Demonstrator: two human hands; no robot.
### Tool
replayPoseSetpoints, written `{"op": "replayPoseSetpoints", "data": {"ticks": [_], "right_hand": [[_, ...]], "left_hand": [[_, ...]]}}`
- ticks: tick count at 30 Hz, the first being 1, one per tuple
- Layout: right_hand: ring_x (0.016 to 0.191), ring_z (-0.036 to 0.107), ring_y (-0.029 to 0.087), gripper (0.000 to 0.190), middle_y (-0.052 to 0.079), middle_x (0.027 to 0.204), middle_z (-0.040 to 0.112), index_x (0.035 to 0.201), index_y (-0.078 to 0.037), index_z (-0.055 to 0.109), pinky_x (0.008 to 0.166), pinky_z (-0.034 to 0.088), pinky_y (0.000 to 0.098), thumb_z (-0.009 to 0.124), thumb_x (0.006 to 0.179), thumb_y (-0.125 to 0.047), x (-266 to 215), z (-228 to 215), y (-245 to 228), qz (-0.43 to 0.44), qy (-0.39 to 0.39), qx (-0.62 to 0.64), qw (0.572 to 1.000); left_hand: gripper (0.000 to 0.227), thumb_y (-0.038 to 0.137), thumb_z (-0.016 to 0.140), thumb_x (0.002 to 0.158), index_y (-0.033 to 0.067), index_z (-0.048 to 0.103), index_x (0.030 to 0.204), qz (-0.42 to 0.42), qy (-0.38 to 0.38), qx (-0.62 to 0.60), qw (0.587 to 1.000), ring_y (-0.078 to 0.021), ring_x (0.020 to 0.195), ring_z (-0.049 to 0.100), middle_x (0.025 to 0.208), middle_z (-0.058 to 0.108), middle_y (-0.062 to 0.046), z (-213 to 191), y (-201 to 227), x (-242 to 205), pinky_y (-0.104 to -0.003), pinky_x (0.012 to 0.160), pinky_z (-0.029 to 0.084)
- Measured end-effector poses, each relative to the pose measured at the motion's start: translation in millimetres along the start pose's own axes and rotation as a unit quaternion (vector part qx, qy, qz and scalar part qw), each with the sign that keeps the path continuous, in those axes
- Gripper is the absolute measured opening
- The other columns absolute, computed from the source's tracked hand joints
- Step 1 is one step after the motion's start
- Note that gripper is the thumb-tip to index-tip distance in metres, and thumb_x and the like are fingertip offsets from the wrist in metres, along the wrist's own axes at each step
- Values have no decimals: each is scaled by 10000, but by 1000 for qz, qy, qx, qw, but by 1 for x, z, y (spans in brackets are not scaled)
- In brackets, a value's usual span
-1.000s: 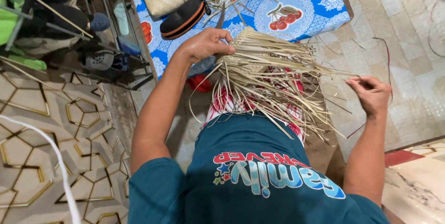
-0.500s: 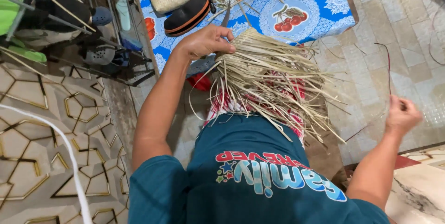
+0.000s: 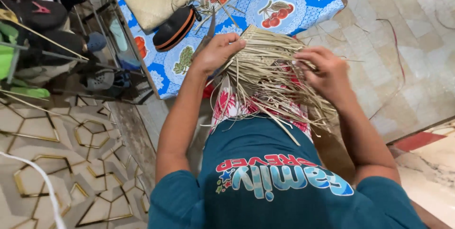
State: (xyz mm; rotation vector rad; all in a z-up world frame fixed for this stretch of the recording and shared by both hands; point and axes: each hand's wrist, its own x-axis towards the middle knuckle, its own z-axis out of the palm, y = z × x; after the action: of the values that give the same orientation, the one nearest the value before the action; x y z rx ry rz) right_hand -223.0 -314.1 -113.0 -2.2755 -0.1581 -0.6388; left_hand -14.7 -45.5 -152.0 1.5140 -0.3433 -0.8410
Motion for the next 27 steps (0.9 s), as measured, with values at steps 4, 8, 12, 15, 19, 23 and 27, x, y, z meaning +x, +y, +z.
{"op": "replayPoseSetpoints", "data": {"ticks": [4, 8, 12, 15, 19, 23, 27], "right_hand": [[1035, 701, 335, 145, 94, 1079, 724, 1100, -124, 764, 842, 556, 423, 789, 958, -132, 4, 34, 3, 2, -29, -15, 999], [1008, 706, 254, 142, 21, 1066, 713, 1108, -178, 745, 744, 573, 368, 759, 976, -226, -4, 43, 10, 2, -15, -125, 992], [949, 706, 222, 144, 2, 1006, 694, 1060, -195, 733, 712, 572, 324, 802, 936, -220, -11, 51, 31, -31, 9, -158, 987], [932, 692, 202, 121, -7, 995, 674, 1057, -203, 718, 719, 565, 299, 769, 948, -196, -12, 53, 39, -71, 27, -197, 977], [924, 674, 191, 119, -19, 1001, 651, 1058, -184, 699, 732, 553, 279, 760, 957, -190, -20, 58, 48, -79, 43, -193, 977], [937, 668, 181, 108, -16, 1031, 628, 1051, -171, 683, 739, 543, 275, 740, 961, -185, -23, 62, 54, -101, 69, -237, 964], [912, 664, 176, 52, -25, 1015, 628, 1031, -168, 675, 717, 538, 269, 712, 996, -182, -26, 64, 72, -88, 76, -230, 966]], "left_hand": [[135, 184, 693, 977, 63, 677, 919, -5, 2, -16, 1000, -96, 587, 689, 683, 719, -93, 14, 8, -16, -227, 515, 590], [142, 180, 678, 990, 52, 686, 928, 1, 2, -26, 1000, -75, 619, 677, 706, 719, -66, 17, 2, -16, -224, 568, 588], [156, 164, 673, 1006, 16, 689, 958, -7, -1, -57, 998, -140, 683, 739, 776, 750, -131, 1, -27, -2, -303, 627, 639], [174, 170, 663, 1013, -2, 682, 999, -6, -4, -60, 998, -161, 703, 750, 804, 750, -134, 9, -12, -8, -339, 654, 653], [170, 144, 651, 1008, -18, 689, 974, -1, 4, -39, 999, -149, 666, 731, 765, 735, -123, 4, -12, -9, -329, 629, 643], [153, 117, 653, 998, -33, 677, 976, -4, 7, -39, 999, -165, 674, 736, 768, 731, -139, 3, -16, -9, -342, 635, 645], [142, 107, 657, 992, -32, 671, 967, 1, 2, -44, 999, -155, 682, 730, 765, 727, -130, 10, -12, -14, -331, 631, 641]]}}
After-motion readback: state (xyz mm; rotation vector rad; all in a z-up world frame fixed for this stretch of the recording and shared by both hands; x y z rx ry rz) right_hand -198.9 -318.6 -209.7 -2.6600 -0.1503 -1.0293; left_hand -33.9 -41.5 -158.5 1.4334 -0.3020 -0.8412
